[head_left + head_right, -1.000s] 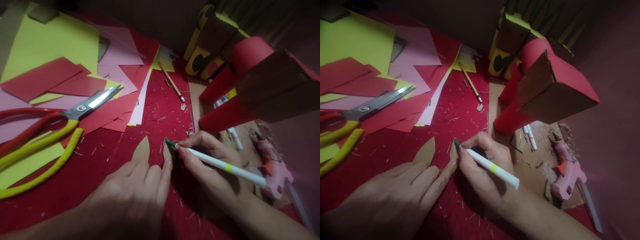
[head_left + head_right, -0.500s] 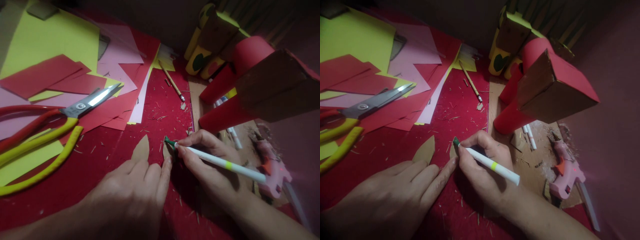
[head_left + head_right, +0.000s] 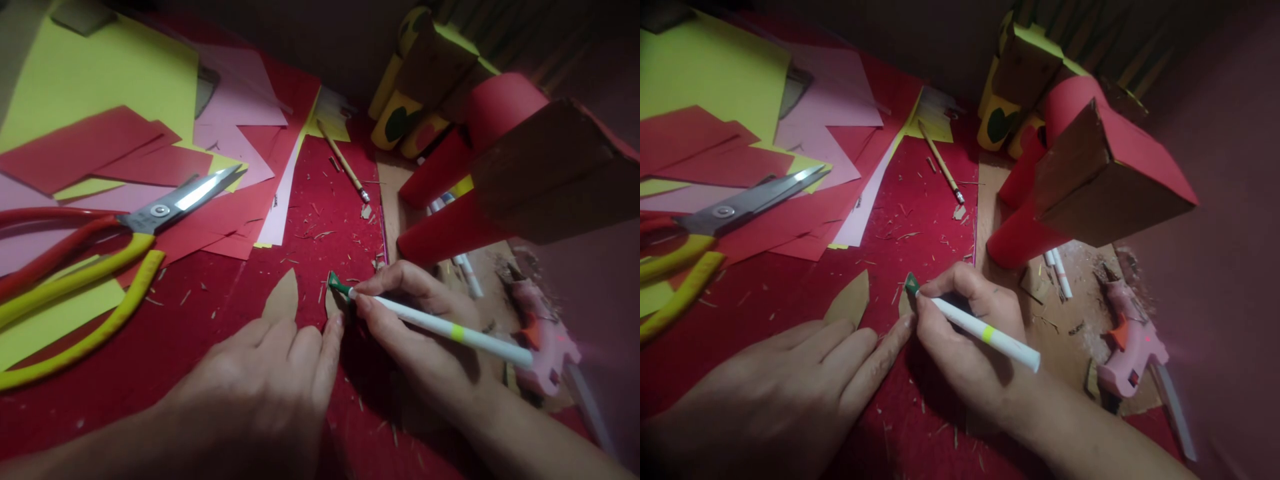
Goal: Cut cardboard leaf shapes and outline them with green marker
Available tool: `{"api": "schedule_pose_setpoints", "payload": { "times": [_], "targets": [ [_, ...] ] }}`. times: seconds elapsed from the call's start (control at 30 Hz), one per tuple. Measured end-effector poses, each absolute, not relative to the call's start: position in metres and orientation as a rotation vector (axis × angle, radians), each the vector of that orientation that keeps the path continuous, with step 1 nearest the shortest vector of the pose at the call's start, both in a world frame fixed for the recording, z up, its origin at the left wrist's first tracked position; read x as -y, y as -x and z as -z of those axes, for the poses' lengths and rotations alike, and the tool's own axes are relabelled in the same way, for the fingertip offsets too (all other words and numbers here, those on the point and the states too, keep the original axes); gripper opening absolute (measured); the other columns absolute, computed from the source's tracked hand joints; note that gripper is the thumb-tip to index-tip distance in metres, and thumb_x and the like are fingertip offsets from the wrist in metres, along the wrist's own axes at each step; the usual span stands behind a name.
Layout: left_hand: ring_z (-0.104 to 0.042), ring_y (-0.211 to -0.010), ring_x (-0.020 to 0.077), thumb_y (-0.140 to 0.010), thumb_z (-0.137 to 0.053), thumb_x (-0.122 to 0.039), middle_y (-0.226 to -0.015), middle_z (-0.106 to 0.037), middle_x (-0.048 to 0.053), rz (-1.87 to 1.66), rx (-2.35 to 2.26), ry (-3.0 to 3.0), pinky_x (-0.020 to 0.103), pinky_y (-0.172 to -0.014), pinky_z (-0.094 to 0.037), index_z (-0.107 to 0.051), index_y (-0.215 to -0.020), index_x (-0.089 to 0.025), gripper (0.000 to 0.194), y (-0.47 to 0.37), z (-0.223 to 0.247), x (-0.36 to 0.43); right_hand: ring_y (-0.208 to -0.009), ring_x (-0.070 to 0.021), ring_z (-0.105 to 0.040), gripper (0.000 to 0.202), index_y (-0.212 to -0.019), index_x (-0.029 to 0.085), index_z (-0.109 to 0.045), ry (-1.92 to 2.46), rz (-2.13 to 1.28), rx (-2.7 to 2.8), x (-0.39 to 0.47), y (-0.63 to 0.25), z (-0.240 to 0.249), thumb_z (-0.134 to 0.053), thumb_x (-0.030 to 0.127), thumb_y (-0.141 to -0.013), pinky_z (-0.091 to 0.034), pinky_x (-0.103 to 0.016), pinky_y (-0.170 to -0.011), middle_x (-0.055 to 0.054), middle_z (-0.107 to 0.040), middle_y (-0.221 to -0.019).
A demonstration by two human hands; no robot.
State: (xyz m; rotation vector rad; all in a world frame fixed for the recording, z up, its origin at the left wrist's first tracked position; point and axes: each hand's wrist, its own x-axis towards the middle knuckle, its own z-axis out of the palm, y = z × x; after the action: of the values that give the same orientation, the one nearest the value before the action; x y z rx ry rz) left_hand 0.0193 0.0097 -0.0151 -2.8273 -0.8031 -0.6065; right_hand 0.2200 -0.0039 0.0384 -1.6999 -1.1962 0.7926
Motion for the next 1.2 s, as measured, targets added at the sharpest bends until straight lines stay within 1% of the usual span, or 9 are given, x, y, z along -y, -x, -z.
{"api": "schedule_pose_setpoints", "payload": {
  "times": [0.1, 0.17, 0.23, 0.37, 0.5, 0.7, 0.8, 0.97, 1.2],
  "targets": [
    [-0.063, -0.077, 0.0261, -0.101, -0.051, -0.023, -0.084, -0.073, 0.003, 0.560, 0.817, 2.840, 0.042, -0.071, -0.049, -0.070, -0.148, -0.019, 0.051, -0.024, 0.009, -0.007, -0.050, -0.0135, -0.063, 0.010, -0.071, 0.025, -0.071, 1.686, -0.828, 1.224, 0.006, -0.222, -0.039, -0.075, 0.024, -0.081, -0.046, -0.020, -0.045, 0.002, -0.071, -0.059],
    [-0.060, -0.071, 0.0243, -0.101, -0.054, -0.021, -0.085, -0.075, 0.004, 0.465, 0.834, 2.855, 0.041, -0.068, -0.048, -0.071, -0.147, -0.017, 0.050, -0.027, 0.003, -0.006, -0.050, -0.0137, -0.062, 0.011, -0.072, 0.025, -0.071, 1.709, -0.853, 1.207, 0.007, -0.222, -0.039, -0.076, 0.024, -0.081, -0.047, -0.021, -0.046, 0.002, -0.070, -0.058],
    [-0.062, -0.071, 0.0247, -0.101, -0.056, -0.019, -0.085, -0.075, 0.004, 0.378, 0.847, 2.864, 0.041, -0.067, -0.048, -0.072, -0.146, -0.016, 0.048, -0.028, -0.001, -0.006, -0.052, -0.0143, -0.062, 0.011, -0.073, 0.025, -0.072, 1.732, -0.858, 1.177, 0.007, -0.222, -0.038, -0.076, 0.025, -0.083, -0.048, -0.021, -0.046, 0.002, -0.069, -0.058],
    [-0.062, -0.067, 0.0231, -0.103, -0.055, -0.022, -0.084, -0.075, 0.004, 0.454, 0.760, 2.887, 0.039, -0.062, -0.048, -0.073, -0.143, -0.017, 0.044, -0.025, 0.000, -0.009, -0.053, -0.0154, -0.064, 0.011, -0.073, 0.025, -0.072, 1.729, -0.855, 1.203, 0.006, -0.222, -0.038, -0.077, 0.025, -0.082, -0.050, -0.023, -0.048, 0.001, -0.072, -0.060],
    [-0.063, -0.068, 0.0251, -0.103, -0.056, -0.020, -0.085, -0.076, 0.005, 0.457, 0.763, 2.900, 0.041, -0.061, -0.048, -0.069, -0.147, -0.013, 0.046, -0.024, 0.002, -0.011, -0.051, -0.0143, -0.062, 0.012, -0.072, 0.025, -0.071, 1.707, -0.878, 1.223, 0.005, -0.222, -0.039, -0.078, 0.022, -0.081, -0.047, -0.022, -0.046, 0.002, -0.070, -0.059],
    [-0.068, -0.068, 0.0246, -0.105, -0.052, -0.016, -0.085, -0.076, 0.005, 0.336, 0.663, 2.892, 0.039, -0.059, -0.053, -0.069, -0.143, -0.006, 0.042, -0.025, -0.012, -0.015, -0.054, -0.0152, -0.062, 0.013, -0.074, 0.025, -0.072, 1.741, -0.852, 1.147, 0.006, -0.221, -0.036, -0.078, 0.028, -0.085, -0.049, -0.022, -0.047, 0.001, -0.069, -0.059],
    [-0.070, -0.071, 0.0255, -0.105, -0.052, -0.018, -0.087, -0.077, 0.006, 0.342, 0.656, 2.870, 0.040, -0.065, -0.057, -0.069, -0.143, -0.006, 0.043, -0.026, -0.011, -0.016, -0.054, -0.0156, -0.063, 0.013, -0.074, 0.025, -0.072, 1.742, -0.853, 1.166, 0.005, -0.220, -0.036, -0.077, 0.029, -0.085, -0.049, -0.022, -0.047, 0.001, -0.070, -0.060],
    [-0.064, -0.063, 0.0232, -0.103, -0.054, -0.016, -0.083, -0.075, 0.004, 0.431, 0.691, 2.911, 0.039, -0.055, -0.050, -0.072, -0.138, -0.007, 0.041, -0.027, -0.009, -0.017, -0.051, -0.0143, -0.064, 0.011, -0.071, 0.025, -0.071, 1.738, -0.829, 1.264, 0.005, -0.222, -0.041, -0.076, 0.022, -0.080, -0.047, -0.021, -0.045, 0.002, -0.072, -0.060],
    [-0.065, -0.064, 0.0227, -0.104, -0.054, -0.016, -0.083, -0.075, 0.003, 0.389, 0.692, 2.921, 0.038, -0.057, -0.053, -0.072, -0.137, -0.008, 0.039, -0.024, -0.014, -0.016, -0.050, -0.0142, -0.064, 0.010, -0.072, 0.026, -0.071, 1.720, -0.828, 1.293, 0.006, -0.223, -0.041, -0.075, 0.022, -0.080, -0.046, -0.022, -0.044, 0.002, -0.074, -0.061]
  ]
}}
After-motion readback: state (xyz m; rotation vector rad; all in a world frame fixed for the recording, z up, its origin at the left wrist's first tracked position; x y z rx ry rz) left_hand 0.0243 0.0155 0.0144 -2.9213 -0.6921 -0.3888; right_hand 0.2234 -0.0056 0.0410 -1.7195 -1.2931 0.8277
